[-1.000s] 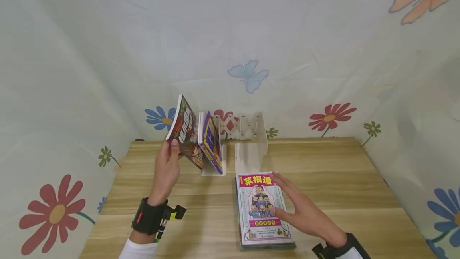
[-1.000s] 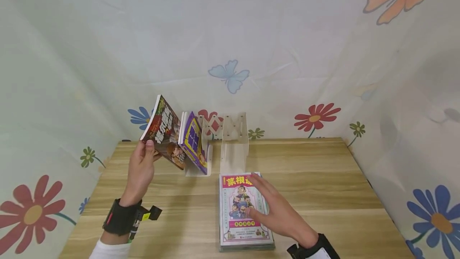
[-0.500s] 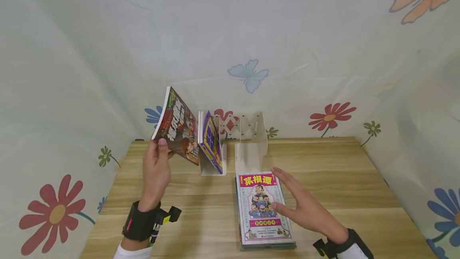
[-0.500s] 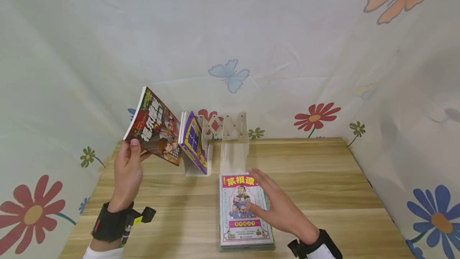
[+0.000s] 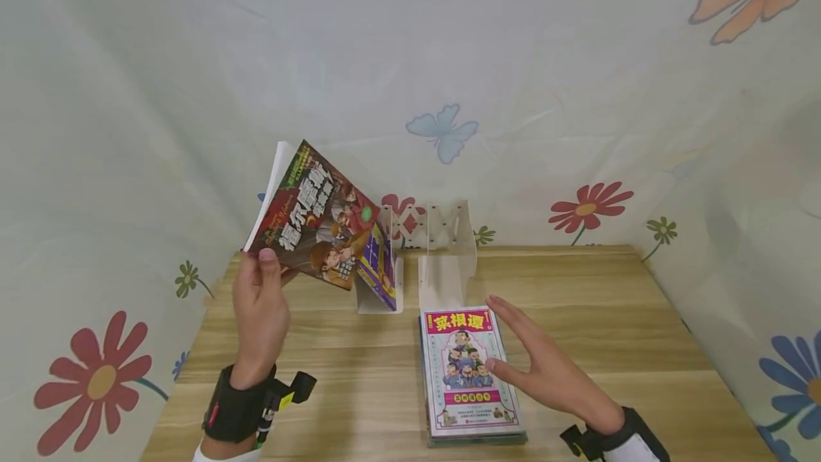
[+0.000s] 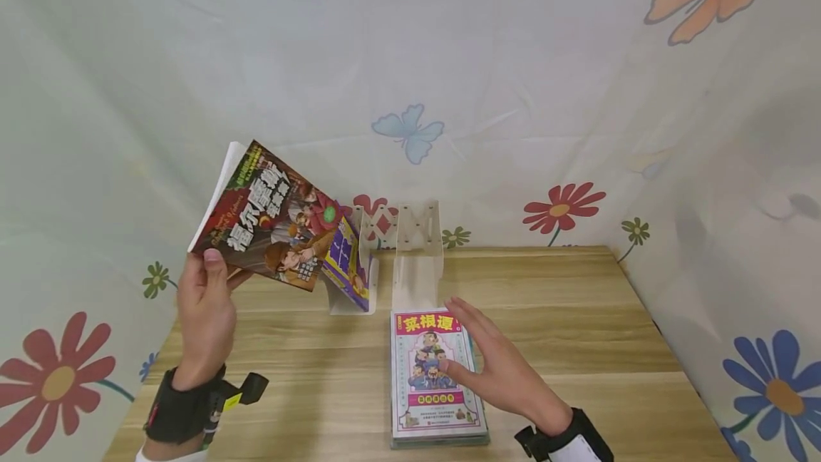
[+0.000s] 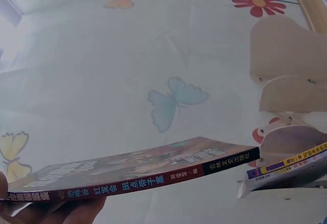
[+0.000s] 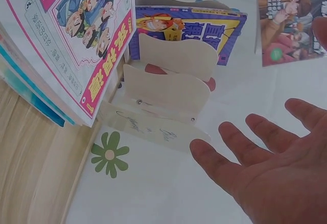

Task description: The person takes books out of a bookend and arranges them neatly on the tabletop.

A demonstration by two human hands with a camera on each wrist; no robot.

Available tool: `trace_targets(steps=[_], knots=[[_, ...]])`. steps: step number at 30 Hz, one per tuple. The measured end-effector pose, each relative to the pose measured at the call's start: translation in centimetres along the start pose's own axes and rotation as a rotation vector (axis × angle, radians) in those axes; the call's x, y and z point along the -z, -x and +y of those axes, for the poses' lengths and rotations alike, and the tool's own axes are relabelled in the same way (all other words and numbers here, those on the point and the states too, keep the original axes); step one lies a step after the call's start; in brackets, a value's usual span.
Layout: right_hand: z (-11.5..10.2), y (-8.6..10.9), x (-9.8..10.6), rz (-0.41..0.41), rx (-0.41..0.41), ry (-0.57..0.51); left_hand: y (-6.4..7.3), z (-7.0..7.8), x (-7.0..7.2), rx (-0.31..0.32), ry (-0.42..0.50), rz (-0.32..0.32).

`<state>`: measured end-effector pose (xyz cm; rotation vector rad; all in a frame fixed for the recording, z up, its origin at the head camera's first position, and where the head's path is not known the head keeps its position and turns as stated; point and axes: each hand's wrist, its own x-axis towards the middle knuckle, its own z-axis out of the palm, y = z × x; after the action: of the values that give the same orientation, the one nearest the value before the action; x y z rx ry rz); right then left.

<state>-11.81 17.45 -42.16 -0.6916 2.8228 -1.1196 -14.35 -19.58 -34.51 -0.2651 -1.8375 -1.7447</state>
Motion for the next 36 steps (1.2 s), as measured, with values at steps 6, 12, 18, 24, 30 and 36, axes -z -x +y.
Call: trace_targets(steps=[6, 12, 18, 24, 30, 36], knots=[[-0.2, -0.1, 0.2, 0.064, 0.026, -0.003, 0.5, 1.1, -0.4, 0.074, 0.122, -0.016], [-0.9, -0.6, 0.7, 0.095, 0.046, -0.007, 0.6, 1.3, -1.1, 0.163, 0.197, -0.055], [-1.4, -1.0, 1.2, 0.113, 0.044, -0.006, 0.8, 1.1, -1.6, 0.216, 0.22, -0.133], [-1.6, -1.5, 1.6, 0.141, 0.101, -0.004, 1.3, 1.1, -2.2, 0.294, 0.245, -0.241], [-2.1, -1.7, 1.8, 0.156, 0.138, -0.011, 2.0, 1.2, -3.0, 0.328, 0.273, -0.255], [-2.5, -1.9, 1.7, 0.167, 0.164, -0.022, 2.7, 0.6, -3.3, 0.395, 0.246, -0.267]])
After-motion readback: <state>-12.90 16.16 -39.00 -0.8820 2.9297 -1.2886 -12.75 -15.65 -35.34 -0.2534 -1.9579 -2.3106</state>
